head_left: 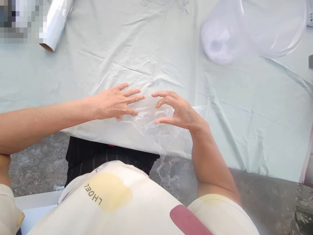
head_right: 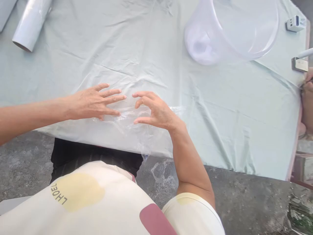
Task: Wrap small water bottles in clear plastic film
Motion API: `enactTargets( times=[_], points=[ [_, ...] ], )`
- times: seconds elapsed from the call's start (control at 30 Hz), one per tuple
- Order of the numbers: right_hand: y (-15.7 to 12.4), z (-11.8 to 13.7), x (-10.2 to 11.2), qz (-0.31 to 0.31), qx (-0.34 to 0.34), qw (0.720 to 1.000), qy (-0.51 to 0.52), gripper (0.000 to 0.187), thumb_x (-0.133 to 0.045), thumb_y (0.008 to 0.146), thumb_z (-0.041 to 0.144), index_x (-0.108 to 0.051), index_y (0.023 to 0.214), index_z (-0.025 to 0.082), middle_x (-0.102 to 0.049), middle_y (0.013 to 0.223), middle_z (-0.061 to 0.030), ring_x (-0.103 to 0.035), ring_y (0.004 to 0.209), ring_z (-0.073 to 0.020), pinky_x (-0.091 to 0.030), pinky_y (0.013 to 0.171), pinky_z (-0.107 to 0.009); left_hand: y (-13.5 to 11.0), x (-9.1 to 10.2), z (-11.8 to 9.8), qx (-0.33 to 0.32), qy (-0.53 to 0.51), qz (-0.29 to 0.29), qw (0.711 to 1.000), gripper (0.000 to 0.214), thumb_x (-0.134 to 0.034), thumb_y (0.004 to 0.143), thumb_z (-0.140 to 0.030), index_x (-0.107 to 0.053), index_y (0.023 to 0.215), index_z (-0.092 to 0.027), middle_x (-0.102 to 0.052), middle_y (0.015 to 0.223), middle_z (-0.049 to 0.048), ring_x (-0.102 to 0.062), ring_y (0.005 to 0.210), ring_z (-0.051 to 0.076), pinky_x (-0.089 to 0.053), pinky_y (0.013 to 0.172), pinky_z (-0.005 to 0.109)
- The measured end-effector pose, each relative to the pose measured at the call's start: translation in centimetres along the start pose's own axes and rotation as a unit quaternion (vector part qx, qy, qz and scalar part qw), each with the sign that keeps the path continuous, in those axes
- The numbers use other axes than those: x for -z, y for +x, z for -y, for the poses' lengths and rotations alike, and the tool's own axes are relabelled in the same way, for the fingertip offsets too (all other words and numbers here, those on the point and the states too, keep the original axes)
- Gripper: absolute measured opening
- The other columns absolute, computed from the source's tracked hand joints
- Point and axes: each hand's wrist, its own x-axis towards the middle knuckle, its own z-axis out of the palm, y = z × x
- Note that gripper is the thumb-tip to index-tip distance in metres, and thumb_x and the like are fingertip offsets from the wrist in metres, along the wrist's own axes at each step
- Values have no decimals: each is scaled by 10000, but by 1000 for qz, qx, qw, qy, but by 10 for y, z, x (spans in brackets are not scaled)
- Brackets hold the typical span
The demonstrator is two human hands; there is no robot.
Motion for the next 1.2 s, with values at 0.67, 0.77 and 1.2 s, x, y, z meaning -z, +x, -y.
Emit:
enactTargets(
  times=[0.67, 0.77, 1.2],
  points=[
    [78, -24, 10, -21, -133, 991, -22, 186, -522, 887, 291, -698, 879, 231, -636, 693, -3, -550, 642, -158, -429, 654, -308, 12, 18, -17, -19, -1, 95, 995, 950, -742, 758, -262, -280, 1565, -457, -316, 1663, -35, -257, 1539, 284, -289, 1170, 497],
    [92, -35, 11, -15, -107, 993, -57, 162, -544, 868, 277, -693, 837, 224, -641, 701, -8, -560, 660, -168, -421, 663, -316, 14, 11, -9, 7, 37, 45, 998, 933, -803, 725, -328, -370, 1550, -342, -407, 1615, 70, -306, 1509, 313, -288, 1160, 460],
    [64, -9, 8, -26, 79, 986, -143, 320, -524, 908, 177, -672, 1167, 295, -607, 1408, -73, -565, 1275, -299, -469, 1003, -513, 11, 2, 9, 58, 99, 25, 993, 1083, -866, 646, -539, -372, 1544, -192, -356, 1614, 215, -326, 1454, 362, -321, 1074, 443]
  ],
)
